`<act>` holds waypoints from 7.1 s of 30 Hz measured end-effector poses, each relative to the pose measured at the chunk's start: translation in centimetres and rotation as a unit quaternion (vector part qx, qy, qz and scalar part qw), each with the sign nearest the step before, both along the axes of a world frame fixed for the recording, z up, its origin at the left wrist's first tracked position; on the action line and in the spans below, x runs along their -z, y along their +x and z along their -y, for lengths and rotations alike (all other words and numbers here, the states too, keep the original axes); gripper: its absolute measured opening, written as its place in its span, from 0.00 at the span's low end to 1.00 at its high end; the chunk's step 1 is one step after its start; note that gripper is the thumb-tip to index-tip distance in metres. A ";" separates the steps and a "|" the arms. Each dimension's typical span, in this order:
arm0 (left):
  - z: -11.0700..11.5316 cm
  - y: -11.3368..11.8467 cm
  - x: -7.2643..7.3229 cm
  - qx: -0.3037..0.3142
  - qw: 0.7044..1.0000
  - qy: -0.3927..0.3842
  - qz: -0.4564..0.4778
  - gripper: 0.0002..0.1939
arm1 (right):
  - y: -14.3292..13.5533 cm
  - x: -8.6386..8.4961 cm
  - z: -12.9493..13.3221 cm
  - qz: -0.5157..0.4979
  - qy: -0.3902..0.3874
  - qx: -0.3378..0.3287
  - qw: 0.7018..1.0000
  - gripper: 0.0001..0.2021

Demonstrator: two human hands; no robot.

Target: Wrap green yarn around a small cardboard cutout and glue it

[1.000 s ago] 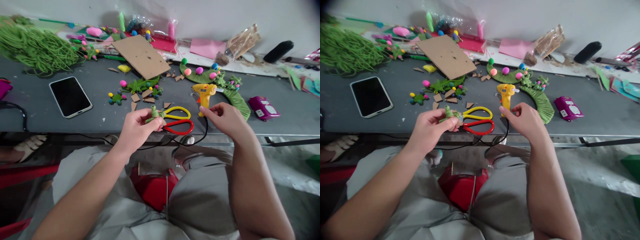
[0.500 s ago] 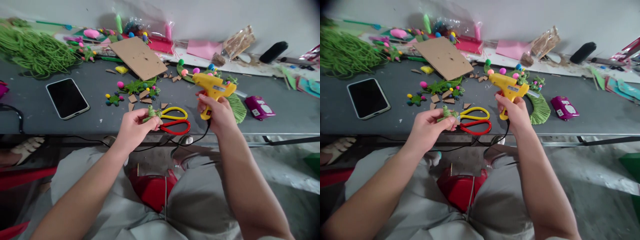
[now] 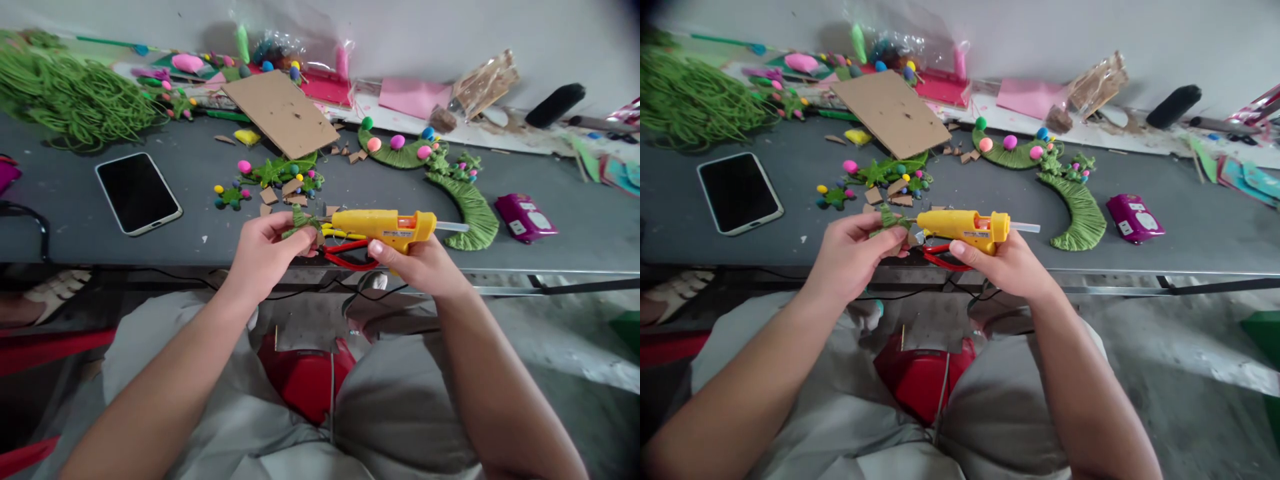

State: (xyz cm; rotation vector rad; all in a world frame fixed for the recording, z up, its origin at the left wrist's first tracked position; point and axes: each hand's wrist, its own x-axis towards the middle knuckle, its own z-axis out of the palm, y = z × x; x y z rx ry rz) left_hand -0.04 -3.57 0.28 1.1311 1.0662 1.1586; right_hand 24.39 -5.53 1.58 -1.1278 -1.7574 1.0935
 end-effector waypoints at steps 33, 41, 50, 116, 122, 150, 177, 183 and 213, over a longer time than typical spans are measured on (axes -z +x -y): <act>0.0 0.0 0.2 0.003 1.000 0.011 -0.006 0.03 | 0.3 0.5 0.2 0.039 0.033 0.022 0.998 0.16; 0.0 -0.3 -0.4 -0.025 0.999 0.043 -0.020 0.03 | 0.9 -0.1 0.5 0.078 0.072 0.017 0.994 0.17; 0.2 -0.5 -0.7 -0.030 0.996 0.075 -0.025 0.01 | 4.9 0.7 -2.6 0.206 0.068 0.289 0.933 0.22; 0.9 0.5 -1.5 0.090 0.989 0.024 -0.118 0.05 | -4.9 -2.3 -0.7 0.182 0.229 -0.017 0.956 0.06; 0.8 0.1 -1.3 0.094 0.994 0.021 -0.056 0.02 | -3.9 -1.9 -1.0 0.105 0.190 0.044 0.975 0.05; 0.6 -0.5 -1.1 0.137 0.982 -0.076 0.109 0.04 | -3.5 -2.2 -0.5 -0.017 0.139 -0.025 0.990 0.05; 0.6 -0.8 -0.7 0.163 0.978 -0.067 0.111 0.04 | -3.7 -2.3 -0.1 0.070 0.161 -0.066 0.982 0.07; 0.5 -0.8 -0.6 0.153 0.982 -0.064 0.095 0.05 | -3.7 -2.2 -0.2 0.095 0.146 -0.064 0.983 0.08; 0.8 -0.1 -1.1 0.161 0.981 -0.039 -0.097 0.03 | -3.7 -1.6 -1.0 0.101 0.113 0.029 0.988 0.06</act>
